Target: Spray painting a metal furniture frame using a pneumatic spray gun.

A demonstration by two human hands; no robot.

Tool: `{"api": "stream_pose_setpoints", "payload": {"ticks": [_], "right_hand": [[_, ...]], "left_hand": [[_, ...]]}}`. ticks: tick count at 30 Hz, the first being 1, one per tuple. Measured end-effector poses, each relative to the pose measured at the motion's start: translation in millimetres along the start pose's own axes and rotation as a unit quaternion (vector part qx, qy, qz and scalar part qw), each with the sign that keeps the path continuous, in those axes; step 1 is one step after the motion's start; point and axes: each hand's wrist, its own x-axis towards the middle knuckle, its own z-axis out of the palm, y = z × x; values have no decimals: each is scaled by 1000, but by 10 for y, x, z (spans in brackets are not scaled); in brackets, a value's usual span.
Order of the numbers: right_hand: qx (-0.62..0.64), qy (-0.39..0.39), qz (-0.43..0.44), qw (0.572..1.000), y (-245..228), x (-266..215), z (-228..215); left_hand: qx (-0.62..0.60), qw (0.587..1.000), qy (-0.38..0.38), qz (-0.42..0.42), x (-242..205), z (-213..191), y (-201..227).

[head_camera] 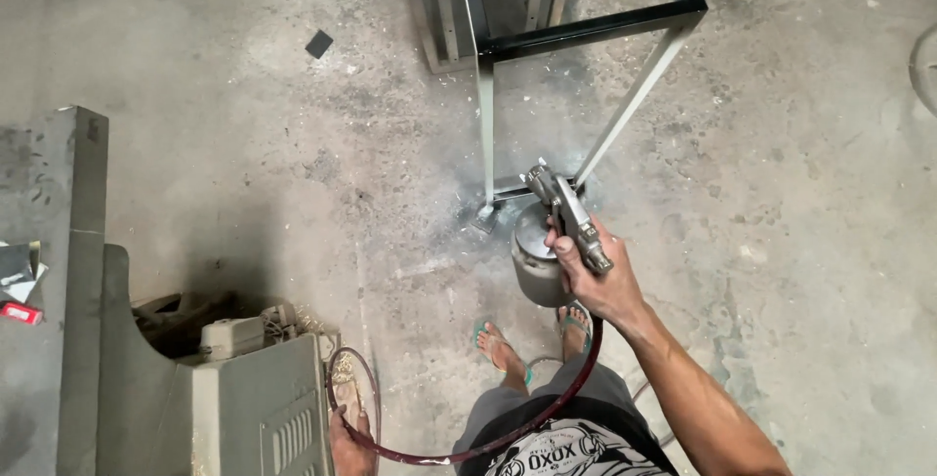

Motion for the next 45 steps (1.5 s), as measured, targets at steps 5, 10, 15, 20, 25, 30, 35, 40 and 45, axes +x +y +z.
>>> {"api": "stream_pose_setpoints", "payload": {"ticks": [5,10,15,20,25,30,35,40,45], "right_hand": [[-7,8,-23,1000,5,-65,20],[-23,58,-19,998,15,-180,129],[-66,84,-60,992,4,-273,339],[-96,86,-65,990,216,-241,621],[-81,53,9,995,508,-72,809],[-102,8,96,990,966,-24,940],[-167,2,184,969,1147,-87,980],[-185,52,157,969,1121,-222,969],[-123,33,137,982,536,-384,793]], "left_hand": [[83,995,-32,45,112,56,11],[71,989,-83,96,252,93,253],[94,983,-155,6,118,-53,955],[43,989,-96,104,153,-49,599],[72,992,-79,71,111,-108,340],[90,982,-57,156,114,-122,52],[105,986,-82,96,105,-177,86],[97,986,-99,87,161,-143,122],[94,986,-119,76,118,72,142]]}}
